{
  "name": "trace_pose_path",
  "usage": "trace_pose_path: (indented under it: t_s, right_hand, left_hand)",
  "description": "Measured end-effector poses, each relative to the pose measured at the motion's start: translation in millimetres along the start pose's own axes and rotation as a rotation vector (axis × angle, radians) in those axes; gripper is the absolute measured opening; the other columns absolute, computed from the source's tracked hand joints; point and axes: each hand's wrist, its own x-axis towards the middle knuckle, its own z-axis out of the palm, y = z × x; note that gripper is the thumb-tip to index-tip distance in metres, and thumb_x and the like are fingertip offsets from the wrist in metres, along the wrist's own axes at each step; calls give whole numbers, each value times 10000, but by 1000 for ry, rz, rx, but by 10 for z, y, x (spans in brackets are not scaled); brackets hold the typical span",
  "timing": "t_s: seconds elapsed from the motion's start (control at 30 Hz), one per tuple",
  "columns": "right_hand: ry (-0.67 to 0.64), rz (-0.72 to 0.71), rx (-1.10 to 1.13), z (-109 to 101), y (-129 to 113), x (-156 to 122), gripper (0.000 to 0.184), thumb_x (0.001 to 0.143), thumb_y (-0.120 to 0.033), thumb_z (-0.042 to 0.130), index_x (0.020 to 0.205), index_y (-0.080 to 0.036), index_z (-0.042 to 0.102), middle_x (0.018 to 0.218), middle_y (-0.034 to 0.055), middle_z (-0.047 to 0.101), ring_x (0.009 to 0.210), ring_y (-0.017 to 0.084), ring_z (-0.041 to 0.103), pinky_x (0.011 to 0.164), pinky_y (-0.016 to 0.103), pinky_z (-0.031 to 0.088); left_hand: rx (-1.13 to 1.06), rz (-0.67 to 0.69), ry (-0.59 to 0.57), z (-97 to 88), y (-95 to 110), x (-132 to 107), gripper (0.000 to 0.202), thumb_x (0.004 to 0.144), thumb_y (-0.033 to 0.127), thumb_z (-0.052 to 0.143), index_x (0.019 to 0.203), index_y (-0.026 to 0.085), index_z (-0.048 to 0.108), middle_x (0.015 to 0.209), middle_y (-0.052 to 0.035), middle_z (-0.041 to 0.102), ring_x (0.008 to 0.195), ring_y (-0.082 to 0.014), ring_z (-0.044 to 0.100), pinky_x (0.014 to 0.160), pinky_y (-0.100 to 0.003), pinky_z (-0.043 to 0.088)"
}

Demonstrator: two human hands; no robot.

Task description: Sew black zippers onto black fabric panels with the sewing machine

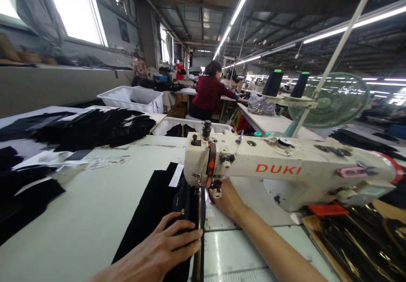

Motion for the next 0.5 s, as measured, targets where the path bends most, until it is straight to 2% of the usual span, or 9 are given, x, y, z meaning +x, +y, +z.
trace_pose_path:
  t_s: [0.13, 0.27, 0.37, 0.5]
  right_hand:
    - [-62, -95, 74, -108, -190, -227, 365, 892, -90, 497, 1242, -168, 562, 1190, 115, 625, 1134, 252, 564, 986, 420, 489]
    - [-105, -144, 87, -110, -290, -295, 494, 875, -53, 487, 1360, -144, 479, 1275, 137, 588, 1231, 281, 515, 1064, 480, 441]
    - [-117, -130, 76, -68, -300, -286, 557, 858, -39, 494, 1402, -145, 439, 1322, 143, 560, 1268, 295, 489, 1094, 521, 405]
    - [-133, -103, 60, 4, -269, -274, 597, 847, -38, 497, 1426, -156, 417, 1262, 137, 597, 1245, 298, 511, 1075, 530, 422]
  left_hand:
    - [3, -10, 37, 288, -120, -61, 475, 839, 358, 648, 1295, 254, 562, 1295, -29, 647, 1176, -244, 578, 1141, -434, 308]
    - [7, 21, 100, 440, -246, -108, 325, 968, 288, 572, 1291, 310, 552, 1241, 20, 683, 1150, -197, 611, 1168, -397, 284]
    - [14, 83, 95, 417, -335, -106, 316, 1012, 270, 556, 1322, 322, 526, 1243, 33, 684, 1155, -175, 616, 1191, -386, 254]
    - [31, 143, -12, 278, -430, -61, 377, 1017, 276, 568, 1383, 296, 484, 1289, 1, 662, 1203, -184, 588, 1193, -406, 254]
